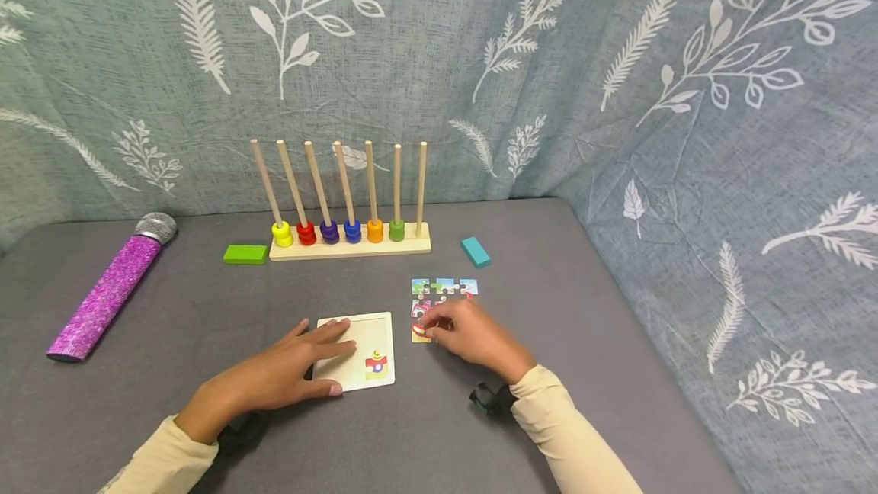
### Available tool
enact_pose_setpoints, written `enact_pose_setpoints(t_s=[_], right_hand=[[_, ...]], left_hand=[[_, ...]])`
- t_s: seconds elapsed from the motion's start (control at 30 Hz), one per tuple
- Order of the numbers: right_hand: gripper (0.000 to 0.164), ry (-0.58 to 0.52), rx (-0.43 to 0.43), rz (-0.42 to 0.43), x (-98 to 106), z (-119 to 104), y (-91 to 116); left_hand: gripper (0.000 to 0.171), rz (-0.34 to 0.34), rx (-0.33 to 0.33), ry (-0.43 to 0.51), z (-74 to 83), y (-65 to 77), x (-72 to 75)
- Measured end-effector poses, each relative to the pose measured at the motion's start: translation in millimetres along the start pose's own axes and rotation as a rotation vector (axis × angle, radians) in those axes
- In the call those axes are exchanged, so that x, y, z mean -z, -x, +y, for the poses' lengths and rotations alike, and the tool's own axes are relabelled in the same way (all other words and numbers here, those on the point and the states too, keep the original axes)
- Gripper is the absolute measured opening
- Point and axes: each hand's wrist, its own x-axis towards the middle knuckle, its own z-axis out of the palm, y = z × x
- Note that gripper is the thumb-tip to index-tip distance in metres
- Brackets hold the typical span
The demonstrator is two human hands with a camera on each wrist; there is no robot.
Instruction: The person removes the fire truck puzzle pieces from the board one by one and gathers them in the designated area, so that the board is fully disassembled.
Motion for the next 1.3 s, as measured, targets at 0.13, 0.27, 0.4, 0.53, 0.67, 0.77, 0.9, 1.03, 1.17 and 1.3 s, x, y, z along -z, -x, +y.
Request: enact_pose_setpoints(t_s=[0.13, 0.27, 0.4, 0.53, 0.67, 0.77, 0.9, 1.03, 1.17, 1.3], right_hand=[[0.014, -0.02, 0.013, -0.055, -5.5, -5.4, -2.8], [0.014, -0.062, 0.022, -0.115, -11.7, -12.2, -4.8], [0.015, -0.082, 0.036, -0.15, -18.3, -21.0, -7.5], [0.017, -0.075, 0.045, -0.162, -23.3, -29.5, -10.8], [0.019, -0.078, 0.049, -0.188, -27.0, -33.6, -14.7], [0.02, -0.083, 0.047, -0.21, -31.1, -34.4, -17.0], [0.02, -0.086, 0.055, -0.226, -35.6, -33.8, -19.0], [0.019, -0.061, 0.091, -0.232, -37.3, -33.8, -21.3], [0.018, -0.046, 0.101, -0.223, -37.9, -35.0, -21.7], [0.016, -0.041, 0.11, -0.217, -38.4, -36.1, -20.9]], left_hand=[[0.058, -0.006, -0.036, -0.001, 0.5, -2.3, -1.4], [0.058, -0.024, -0.077, -0.042, 1.6, -6.1, -2.4], [0.062, -0.058, -0.073, -0.08, 4.0, -10.0, -1.3], [0.064, -0.084, -0.065, -0.08, 3.9, -11.6, -0.4], [0.061, -0.104, -0.089, -0.069, 1.9, -11.7, 0.4], [0.06, -0.117, -0.1, -0.067, 0.7, -10.7, -0.9], [0.059, -0.118, -0.109, -0.06, -0.2, -9.2, -3.9], [0.059, -0.105, -0.119, -0.057, -1.6, -9.5, -4.8], [0.059, -0.093, -0.123, -0.059, -2.4, -10.0, -5.3], [0.058, -0.096, -0.116, -0.064, -1.7, -10.2, -5.9]])
